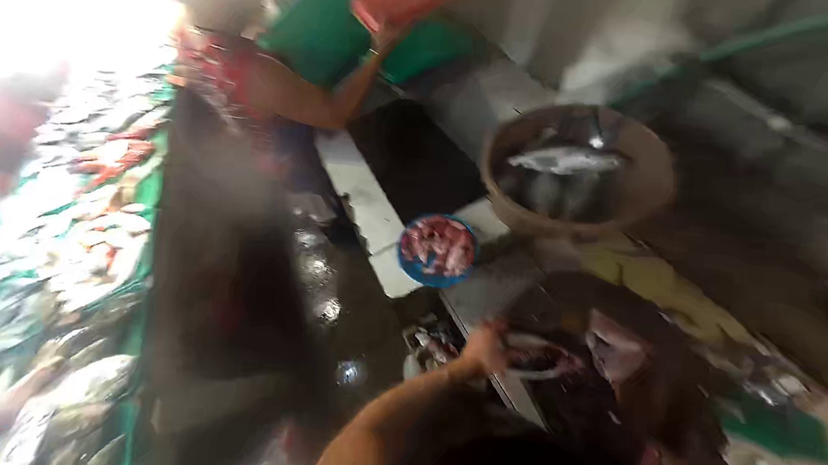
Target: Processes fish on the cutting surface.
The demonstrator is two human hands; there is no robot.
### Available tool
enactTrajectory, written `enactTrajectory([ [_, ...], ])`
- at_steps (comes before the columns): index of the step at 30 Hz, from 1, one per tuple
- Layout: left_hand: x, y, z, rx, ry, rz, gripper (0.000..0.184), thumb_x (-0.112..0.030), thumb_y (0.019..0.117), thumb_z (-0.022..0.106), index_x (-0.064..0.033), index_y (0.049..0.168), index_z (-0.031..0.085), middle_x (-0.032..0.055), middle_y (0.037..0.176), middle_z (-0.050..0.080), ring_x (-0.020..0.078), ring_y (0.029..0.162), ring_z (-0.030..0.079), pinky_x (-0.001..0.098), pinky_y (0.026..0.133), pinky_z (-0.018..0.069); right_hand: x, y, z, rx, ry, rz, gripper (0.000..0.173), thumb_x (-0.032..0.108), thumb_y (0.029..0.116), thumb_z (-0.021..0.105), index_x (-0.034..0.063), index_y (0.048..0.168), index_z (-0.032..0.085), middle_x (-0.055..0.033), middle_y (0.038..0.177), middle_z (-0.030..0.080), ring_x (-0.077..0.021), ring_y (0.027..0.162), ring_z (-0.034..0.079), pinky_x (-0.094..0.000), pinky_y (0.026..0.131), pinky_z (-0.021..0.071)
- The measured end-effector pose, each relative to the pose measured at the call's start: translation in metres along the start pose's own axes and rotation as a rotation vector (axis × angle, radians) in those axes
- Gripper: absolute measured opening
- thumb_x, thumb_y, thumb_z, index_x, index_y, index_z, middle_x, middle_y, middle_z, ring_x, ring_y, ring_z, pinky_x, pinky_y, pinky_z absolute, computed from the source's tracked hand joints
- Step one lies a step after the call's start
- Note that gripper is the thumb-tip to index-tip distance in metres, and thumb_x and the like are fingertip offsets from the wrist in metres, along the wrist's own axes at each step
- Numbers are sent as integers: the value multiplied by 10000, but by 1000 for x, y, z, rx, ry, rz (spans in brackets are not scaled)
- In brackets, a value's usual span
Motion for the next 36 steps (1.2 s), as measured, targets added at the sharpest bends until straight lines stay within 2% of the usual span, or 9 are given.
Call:
enactTrajectory([
  [2,6,-4,-2,56,-136,-33,560,-248,876,805,8,1332,606,137,1102,746,212,976,739,410,911,612,39,-3,-29,20,72,-3,580,470,1069,476,-44,1262,666,-349,1177,668,-519,1108,653,-706,975,486],
  [5,22,-4,13,114,-348,-183,451,-200,891,813,19,1247,644,137,1060,754,209,901,757,398,837,648,81,-6,-49,118,312,74,530,484,1074,439,38,1244,671,-167,897,709,-302,761,701,-555,734,590],
  [8,29,-9,19,131,-382,-225,370,-165,929,767,26,1225,654,147,1037,751,221,894,750,417,843,638,114,-9,-65,125,338,-74,496,412,1086,454,-15,1249,646,-162,906,705,-264,812,706,-493,804,591],
  [12,36,-11,25,165,-418,-226,348,-170,947,746,16,1227,654,143,1008,756,228,852,757,425,813,650,149,-29,-86,-104,483,-346,465,389,1093,424,-36,1220,565,-39,672,596,-157,552,610,-401,549,579],
  [15,37,-12,28,184,-384,-208,348,-178,949,746,1,1234,655,139,1015,757,229,838,757,434,804,649,154,-37,-51,-62,372,-326,590,378,1080,418,-125,1385,450,-111,733,648,-216,652,674,-433,648,606],
  [19,39,-12,32,157,-231,-125,312,-237,919,784,-44,1150,700,118,990,756,218,840,743,460,805,631,157,-20,15,509,-95,-32,595,491,1082,355,8,1400,492,-221,1118,706,-396,1083,702,-587,911,568],
  [28,34,-7,44,323,-23,-37,309,-225,833,838,-38,1042,708,124,912,738,247,841,725,515,813,600,164,-9,8,525,-25,-72,541,481,1084,408,10,1311,548,-211,1079,702,-373,1045,708,-565,889,576],
  [30,51,-15,49,383,-76,-19,392,-242,832,832,-89,1170,709,74,1027,763,192,948,740,471,898,613,159,-8,-13,482,38,-91,544,516,1070,443,21,1231,604,-199,1020,699,-357,998,707,-565,872,572],
  [36,128,-41,27,290,-351,-261,340,-152,885,800,26,1145,673,147,1019,748,242,871,751,430,796,649,132,11,-26,272,-56,-50,584,554,1067,411,57,1340,552,-207,961,711,-406,927,725,-596,788,585],
])
Point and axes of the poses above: each hand's wrist, its own y-axis towards the middle knuckle, its own z-axis out of the palm, x = y × z, the point moved 3 cm from there along y, towards the middle knuckle
